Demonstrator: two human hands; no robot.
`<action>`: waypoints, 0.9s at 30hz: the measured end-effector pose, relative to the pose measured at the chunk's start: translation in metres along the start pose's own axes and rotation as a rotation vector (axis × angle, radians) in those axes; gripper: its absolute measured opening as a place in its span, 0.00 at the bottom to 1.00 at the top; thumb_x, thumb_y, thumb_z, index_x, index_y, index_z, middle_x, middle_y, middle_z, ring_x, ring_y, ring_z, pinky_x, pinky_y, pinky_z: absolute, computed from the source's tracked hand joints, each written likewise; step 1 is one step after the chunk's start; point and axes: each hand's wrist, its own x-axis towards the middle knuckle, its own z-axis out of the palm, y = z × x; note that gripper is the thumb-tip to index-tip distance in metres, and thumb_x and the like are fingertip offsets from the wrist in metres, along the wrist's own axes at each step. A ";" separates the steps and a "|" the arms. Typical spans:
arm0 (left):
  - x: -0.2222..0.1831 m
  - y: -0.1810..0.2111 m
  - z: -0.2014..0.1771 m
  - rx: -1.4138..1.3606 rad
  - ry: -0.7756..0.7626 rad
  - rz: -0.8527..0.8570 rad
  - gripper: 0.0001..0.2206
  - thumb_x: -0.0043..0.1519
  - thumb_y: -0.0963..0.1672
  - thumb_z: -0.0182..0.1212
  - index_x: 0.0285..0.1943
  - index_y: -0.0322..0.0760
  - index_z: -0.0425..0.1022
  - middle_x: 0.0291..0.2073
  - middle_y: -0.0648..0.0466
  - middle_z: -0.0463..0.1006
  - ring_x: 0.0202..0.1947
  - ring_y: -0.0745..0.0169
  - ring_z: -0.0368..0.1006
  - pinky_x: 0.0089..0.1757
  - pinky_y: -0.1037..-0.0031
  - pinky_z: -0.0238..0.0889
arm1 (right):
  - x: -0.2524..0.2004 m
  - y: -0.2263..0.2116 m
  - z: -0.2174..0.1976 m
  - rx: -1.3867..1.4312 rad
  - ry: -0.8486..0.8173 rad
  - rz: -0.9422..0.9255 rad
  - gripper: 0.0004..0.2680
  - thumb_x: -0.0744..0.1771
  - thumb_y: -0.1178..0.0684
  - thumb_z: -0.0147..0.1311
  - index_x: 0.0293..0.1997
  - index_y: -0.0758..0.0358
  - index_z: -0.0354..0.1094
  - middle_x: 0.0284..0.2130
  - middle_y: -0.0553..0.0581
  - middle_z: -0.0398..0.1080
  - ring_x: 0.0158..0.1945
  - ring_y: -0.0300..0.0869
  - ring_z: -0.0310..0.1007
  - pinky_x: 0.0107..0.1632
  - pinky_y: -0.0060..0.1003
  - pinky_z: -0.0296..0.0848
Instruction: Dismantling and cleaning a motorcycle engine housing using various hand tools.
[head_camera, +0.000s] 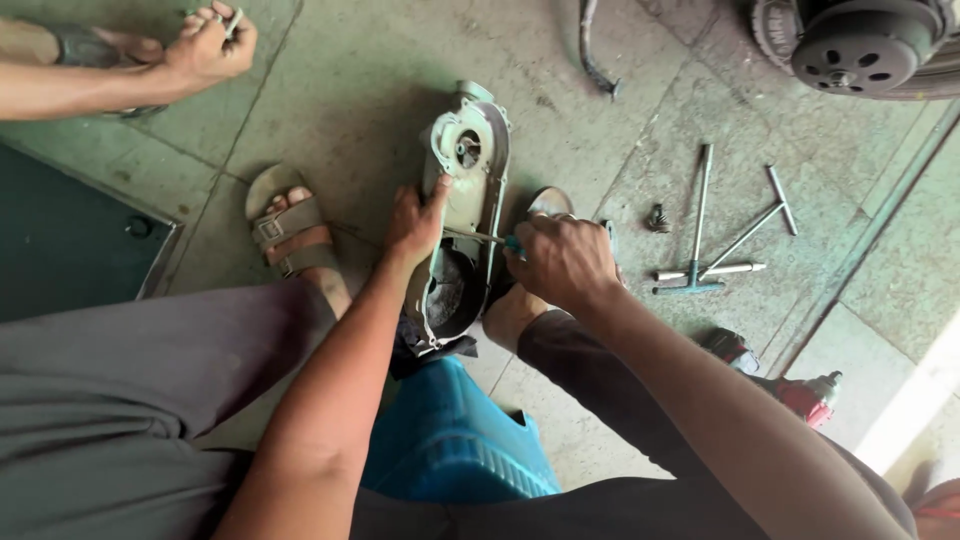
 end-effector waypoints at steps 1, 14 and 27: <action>0.011 -0.002 0.003 0.000 -0.004 0.006 0.42 0.62 0.66 0.45 0.59 0.24 0.71 0.56 0.29 0.70 0.58 0.29 0.67 0.57 0.52 0.60 | 0.002 0.003 -0.002 -0.002 0.003 0.006 0.12 0.66 0.41 0.55 0.36 0.59 0.74 0.37 0.56 0.77 0.32 0.50 0.79 0.30 0.48 0.77; 0.042 -0.013 -0.008 -0.093 -0.020 -0.021 0.42 0.61 0.67 0.46 0.58 0.25 0.73 0.50 0.34 0.77 0.54 0.37 0.73 0.53 0.57 0.63 | 0.057 0.006 -0.032 0.267 -0.473 0.359 0.13 0.66 0.40 0.54 0.44 0.59 0.74 0.45 0.65 0.76 0.49 0.57 0.77 0.50 0.51 0.75; 0.035 0.004 -0.023 -0.171 -0.069 0.063 0.35 0.67 0.62 0.50 0.56 0.24 0.73 0.44 0.47 0.80 0.45 0.59 0.73 0.47 0.69 0.65 | 0.058 0.001 -0.012 0.016 -0.414 0.133 0.09 0.73 0.49 0.46 0.52 0.59 0.72 0.43 0.57 0.78 0.42 0.45 0.78 0.40 0.43 0.74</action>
